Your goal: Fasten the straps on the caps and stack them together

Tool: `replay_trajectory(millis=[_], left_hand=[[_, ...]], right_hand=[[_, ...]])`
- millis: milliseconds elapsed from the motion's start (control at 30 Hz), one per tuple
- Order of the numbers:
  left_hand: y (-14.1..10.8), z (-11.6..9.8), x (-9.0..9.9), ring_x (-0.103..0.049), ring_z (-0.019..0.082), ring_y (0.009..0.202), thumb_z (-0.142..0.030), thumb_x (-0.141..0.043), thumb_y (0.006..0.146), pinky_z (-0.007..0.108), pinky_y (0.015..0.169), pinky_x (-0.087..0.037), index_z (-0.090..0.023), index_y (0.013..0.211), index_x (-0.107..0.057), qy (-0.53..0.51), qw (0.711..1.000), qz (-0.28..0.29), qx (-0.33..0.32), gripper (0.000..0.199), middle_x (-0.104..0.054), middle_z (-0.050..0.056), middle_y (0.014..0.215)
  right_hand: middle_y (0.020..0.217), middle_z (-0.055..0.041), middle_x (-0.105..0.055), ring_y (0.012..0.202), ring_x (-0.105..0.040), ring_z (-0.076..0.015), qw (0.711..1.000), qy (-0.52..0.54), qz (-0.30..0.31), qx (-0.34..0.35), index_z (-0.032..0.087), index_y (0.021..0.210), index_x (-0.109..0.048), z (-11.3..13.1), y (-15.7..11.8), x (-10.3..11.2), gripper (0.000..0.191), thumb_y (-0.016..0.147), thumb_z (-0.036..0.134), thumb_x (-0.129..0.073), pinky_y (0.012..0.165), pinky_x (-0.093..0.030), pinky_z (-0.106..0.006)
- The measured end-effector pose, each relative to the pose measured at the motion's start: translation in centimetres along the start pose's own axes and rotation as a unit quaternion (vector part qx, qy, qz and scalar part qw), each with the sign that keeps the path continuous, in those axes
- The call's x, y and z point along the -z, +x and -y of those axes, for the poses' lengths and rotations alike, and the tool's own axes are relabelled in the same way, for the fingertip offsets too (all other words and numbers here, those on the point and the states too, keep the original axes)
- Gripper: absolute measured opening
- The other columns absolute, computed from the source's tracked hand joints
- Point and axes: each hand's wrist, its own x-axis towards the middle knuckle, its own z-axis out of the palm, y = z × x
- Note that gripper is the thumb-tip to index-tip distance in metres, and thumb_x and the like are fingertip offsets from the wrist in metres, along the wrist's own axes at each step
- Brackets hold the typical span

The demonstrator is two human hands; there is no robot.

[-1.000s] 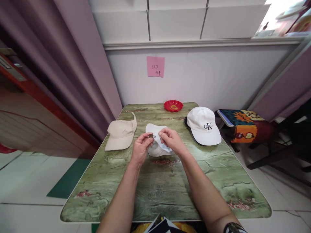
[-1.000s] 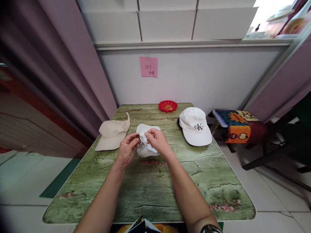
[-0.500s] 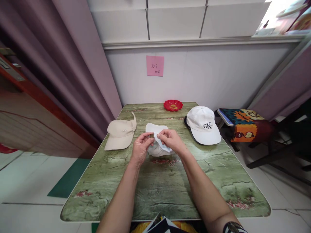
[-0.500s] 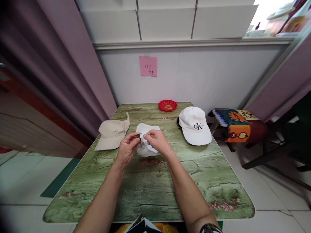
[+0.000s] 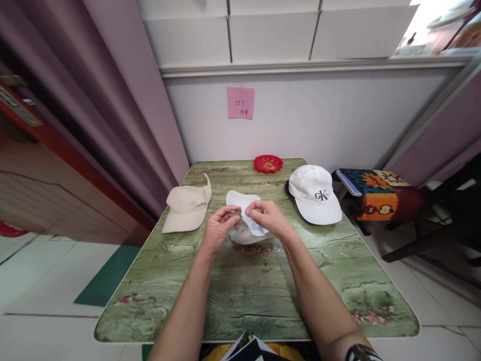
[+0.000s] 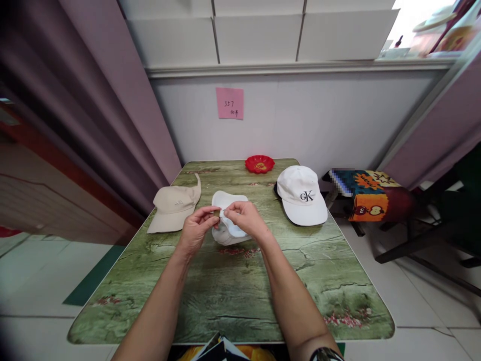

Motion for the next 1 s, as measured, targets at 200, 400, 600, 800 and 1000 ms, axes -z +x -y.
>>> replay_trajectory(millis=[200,400,600,800,1000], left_hand=[[-0.2,-0.8,-0.2,-0.059,0.011,0.061,-0.026,-0.078,0.071,0.022,0.061,-0.046,-0.016,0.101,-0.072,0.024,1.0,0.015,-0.001,0.033,-0.066,0.0,0.071],[-0.2,-1.3,-0.5,-0.059,0.012,0.063,-0.026,-0.08,0.068,0.023,0.061,-0.047,-0.016,0.098,-0.071,0.035,0.999,0.022,-0.003,0.033,-0.066,0.001,0.072],[-0.2,-1.3,-1.1,-0.058,0.01,0.058,-0.026,-0.079,0.069,0.022,0.059,-0.045,-0.016,0.097,-0.07,0.026,0.999,-0.016,-0.017,0.031,-0.063,-0.002,0.065],[-0.4,-1.1,-1.1,-0.058,0.011,0.058,-0.027,-0.078,0.07,0.023,0.06,-0.046,-0.016,0.098,-0.068,0.011,1.0,0.007,-0.002,0.032,-0.064,-0.001,0.065],[-0.4,-1.0,-1.0,-0.059,0.011,0.058,-0.026,-0.078,0.07,0.023,0.06,-0.046,-0.016,0.098,-0.067,-0.002,1.0,0.011,0.009,0.032,-0.065,-0.001,0.066]], right_hand=[[0.055,0.005,-0.048,0.049,-0.035,-0.0076,1.0,-0.006,0.003,0.0,0.016,0.072,-0.064,0.3,-0.2,0.2,0.022,0.074,0.038,-0.062,0.047,-0.027,-0.02],[0.057,0.0039,-0.05,0.051,-0.039,-0.0089,0.999,-0.023,-0.021,0.024,0.016,0.07,-0.064,0.0,-0.1,0.1,0.022,0.075,0.037,-0.061,0.049,-0.03,-0.021],[0.055,0.0036,-0.047,0.052,-0.039,-0.0101,0.997,-0.035,-0.051,0.039,0.017,0.068,-0.062,-0.3,0.0,-0.4,0.023,0.077,0.037,-0.059,0.05,-0.03,-0.021],[0.055,0.0036,-0.047,0.053,-0.039,-0.0103,0.997,-0.053,-0.037,0.042,0.017,0.066,-0.06,-0.3,0.0,-0.4,0.023,0.077,0.038,-0.058,0.05,-0.03,-0.021],[0.055,0.0041,-0.048,0.05,-0.037,-0.009,0.997,-0.055,-0.021,0.047,0.018,0.066,-0.056,0.0,-0.1,-0.7,0.027,0.08,0.041,-0.058,0.048,-0.029,-0.021]])
